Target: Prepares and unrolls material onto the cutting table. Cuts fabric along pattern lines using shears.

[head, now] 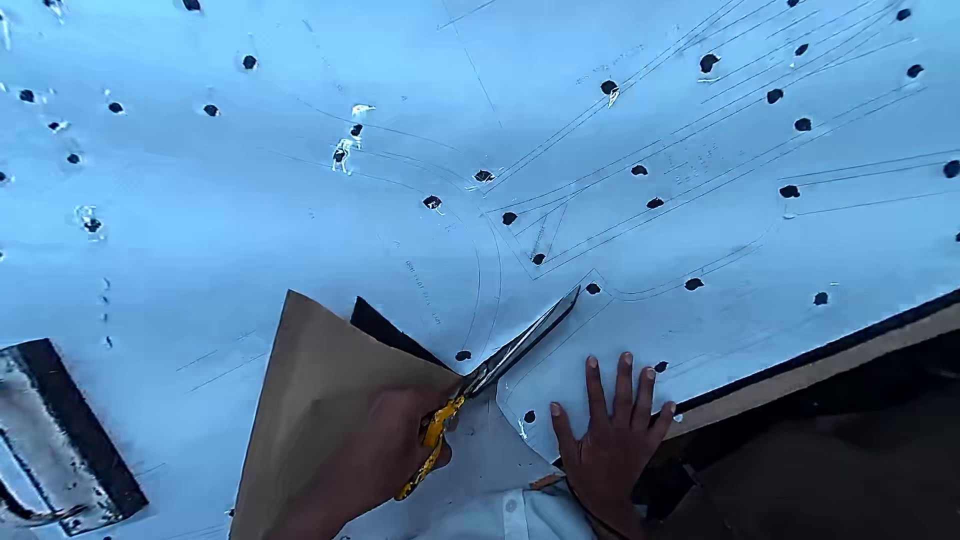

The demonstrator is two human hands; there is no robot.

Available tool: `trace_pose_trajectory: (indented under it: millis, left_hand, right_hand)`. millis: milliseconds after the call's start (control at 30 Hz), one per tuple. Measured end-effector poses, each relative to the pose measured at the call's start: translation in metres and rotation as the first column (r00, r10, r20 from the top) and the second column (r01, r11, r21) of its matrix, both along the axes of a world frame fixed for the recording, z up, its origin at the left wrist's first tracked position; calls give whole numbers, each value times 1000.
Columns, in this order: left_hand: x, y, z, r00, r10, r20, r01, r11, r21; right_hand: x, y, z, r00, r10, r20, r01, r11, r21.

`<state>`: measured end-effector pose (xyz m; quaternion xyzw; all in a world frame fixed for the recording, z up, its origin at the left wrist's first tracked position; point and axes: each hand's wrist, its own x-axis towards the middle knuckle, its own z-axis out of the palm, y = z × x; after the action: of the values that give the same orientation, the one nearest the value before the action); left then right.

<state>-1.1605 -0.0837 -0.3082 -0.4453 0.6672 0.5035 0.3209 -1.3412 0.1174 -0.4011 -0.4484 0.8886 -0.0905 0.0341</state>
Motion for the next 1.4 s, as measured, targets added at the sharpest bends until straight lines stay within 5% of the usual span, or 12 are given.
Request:
trace_pose_trajectory:
  millis: [1400]
  left_hand:
    - [-16, -2, -2, 1000, -15, -4, 15, 1000, -5]
  right_hand:
    - [0, 0, 1, 999, 14, -32, -15, 1000, -2]
